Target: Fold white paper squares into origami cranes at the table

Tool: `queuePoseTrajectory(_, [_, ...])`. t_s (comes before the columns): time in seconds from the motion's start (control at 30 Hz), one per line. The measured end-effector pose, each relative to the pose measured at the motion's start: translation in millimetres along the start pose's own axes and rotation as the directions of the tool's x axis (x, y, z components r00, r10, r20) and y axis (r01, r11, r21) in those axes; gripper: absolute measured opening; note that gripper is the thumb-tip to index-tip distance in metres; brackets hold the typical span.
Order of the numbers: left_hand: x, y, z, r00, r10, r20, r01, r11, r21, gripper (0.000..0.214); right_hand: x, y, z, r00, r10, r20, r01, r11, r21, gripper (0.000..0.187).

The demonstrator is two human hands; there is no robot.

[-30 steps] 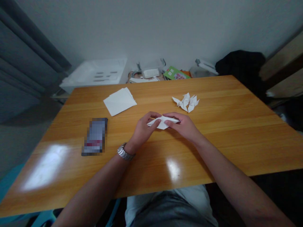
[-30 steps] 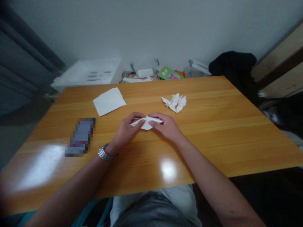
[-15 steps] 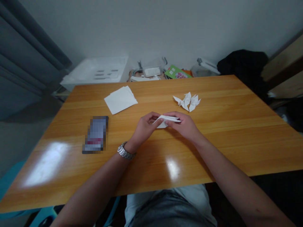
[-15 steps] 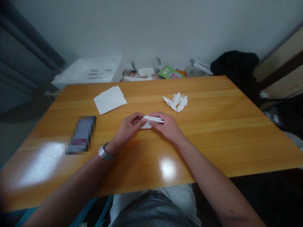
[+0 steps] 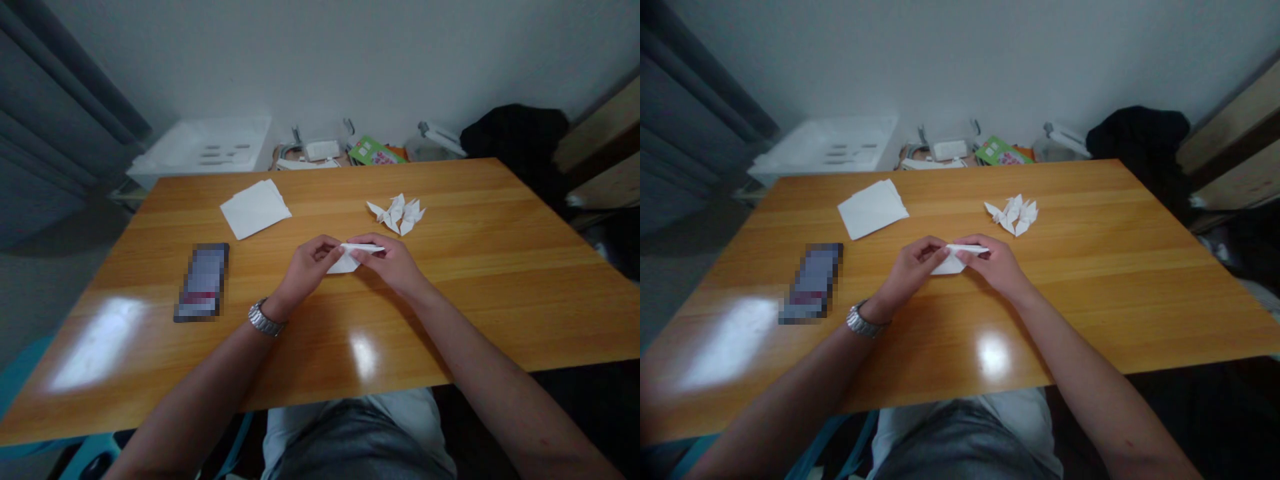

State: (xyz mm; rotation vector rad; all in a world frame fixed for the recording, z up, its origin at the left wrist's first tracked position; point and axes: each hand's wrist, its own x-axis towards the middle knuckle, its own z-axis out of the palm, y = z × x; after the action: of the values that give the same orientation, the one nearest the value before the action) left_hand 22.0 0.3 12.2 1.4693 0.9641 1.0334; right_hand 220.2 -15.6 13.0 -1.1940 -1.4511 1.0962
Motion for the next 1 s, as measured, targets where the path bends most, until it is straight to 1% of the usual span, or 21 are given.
queuePoseTrajectory(0.23, [0.0,0.3,-0.7,0.998,-0.021,-0.06,0.02,1.0,-0.014,0.031,1.1,-1.1,-0.3,0.999,0.047,-0.015,-0.045,0.992,0.118,0.041])
queuePoseTrajectory(0.37, [0.0,-0.5,-0.3,1.0,-0.008,0.0,0.008,1.0,-0.026,0.027,1.9,-1.1,-0.5,0.998,0.012,-0.064,-0.008,0.998,0.059,0.033])
queuePoseTrajectory(0.47, [0.4,-3.8,0.0,1.0,0.019,0.013,-0.018,1.0,-0.025,0.028,2.3,-1.1,-1.1,0.998,-0.008,-0.063,0.011,0.999,0.039,0.032])
queuePoseTrajectory(0.57, [1.0,-7.9,-0.4,1.0,0.017,0.011,-0.016,0.999,-0.044,0.029,2.0,-1.3,-1.6,0.999,0.013,-0.045,-0.01,0.998,0.068,0.033])
queuePoseTrajectory(0.7, [0.8,-8.5,-1.1,1.0,-0.025,-0.018,0.024,0.997,-0.076,0.031,1.5,-1.9,-1.4,0.999,0.036,-0.032,-0.031,0.992,0.12,0.036])
queuePoseTrajectory(0.8, [0.1,-5.4,-1.1,0.998,-0.066,-0.016,0.064,0.993,-0.103,0.031,1.4,-1.5,-1.1,0.998,0.041,-0.043,-0.034,0.986,0.161,0.035])
queuePoseTrajectory(0.9, [-0.2,-3.0,-0.4,0.994,-0.113,-0.002,0.111,0.977,-0.181,0.03,1.9,0.0,-1.6,0.998,0.04,-0.042,-0.032,0.983,0.183,0.034])
queuePoseTrajectory(1.0, [0.2,-3.6,0.9,0.986,-0.168,0.014,0.165,0.944,-0.287,0.03,2.7,1.7,-2.9,0.999,0.031,-0.039,-0.025,0.986,0.166,0.033])
